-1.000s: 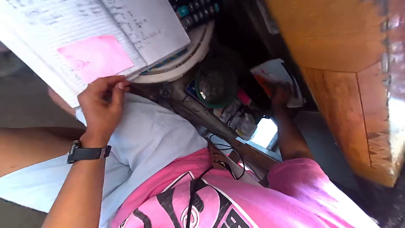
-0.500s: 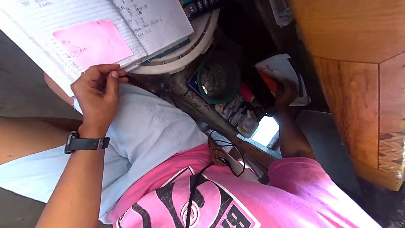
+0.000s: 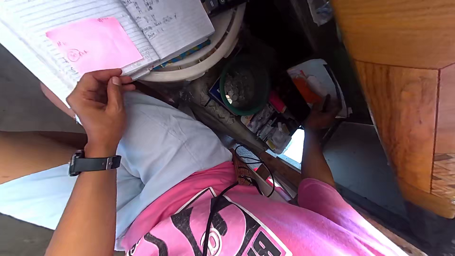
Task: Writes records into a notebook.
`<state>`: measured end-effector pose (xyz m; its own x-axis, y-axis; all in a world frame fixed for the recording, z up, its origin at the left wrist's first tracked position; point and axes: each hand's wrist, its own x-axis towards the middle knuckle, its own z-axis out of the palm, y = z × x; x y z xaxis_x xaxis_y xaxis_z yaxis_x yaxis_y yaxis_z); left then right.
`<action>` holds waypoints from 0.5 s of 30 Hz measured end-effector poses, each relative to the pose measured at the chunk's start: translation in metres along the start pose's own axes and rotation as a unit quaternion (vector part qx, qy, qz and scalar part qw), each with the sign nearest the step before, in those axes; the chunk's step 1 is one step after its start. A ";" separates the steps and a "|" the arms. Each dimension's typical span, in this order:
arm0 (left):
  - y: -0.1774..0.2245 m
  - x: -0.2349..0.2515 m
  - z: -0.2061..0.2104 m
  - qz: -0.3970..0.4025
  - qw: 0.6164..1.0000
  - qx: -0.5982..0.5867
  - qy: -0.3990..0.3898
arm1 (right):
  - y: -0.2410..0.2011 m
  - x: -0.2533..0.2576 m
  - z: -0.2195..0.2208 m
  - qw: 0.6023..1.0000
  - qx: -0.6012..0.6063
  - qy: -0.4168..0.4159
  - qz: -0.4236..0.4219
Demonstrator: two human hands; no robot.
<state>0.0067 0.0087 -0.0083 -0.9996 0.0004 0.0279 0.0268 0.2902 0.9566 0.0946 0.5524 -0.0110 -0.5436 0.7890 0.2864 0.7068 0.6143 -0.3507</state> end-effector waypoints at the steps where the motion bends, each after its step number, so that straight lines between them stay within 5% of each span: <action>1: 0.002 0.000 0.001 -0.004 1.000 0.003 0.004 | 0.008 -0.005 0.007 0.999 0.021 0.030 0.024; 5: 0.002 0.001 0.002 0.003 1.000 0.001 0.005 | 0.031 -0.012 0.040 0.993 0.033 -0.056 0.096; 10: -0.004 0.002 0.001 0.017 1.000 -0.005 0.009 | 0.024 -0.001 0.051 0.984 -0.135 -0.119 -0.012; 15: -0.007 0.003 0.002 0.022 1.000 0.014 0.011 | 0.007 0.009 0.046 0.954 -0.210 -0.212 -0.022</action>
<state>0.0037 0.0089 -0.0154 -0.9970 -0.0068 0.0769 0.0708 0.3178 0.9455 0.0745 0.5644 -0.0517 -0.6489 0.7505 -0.1250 0.7493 0.6589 0.0668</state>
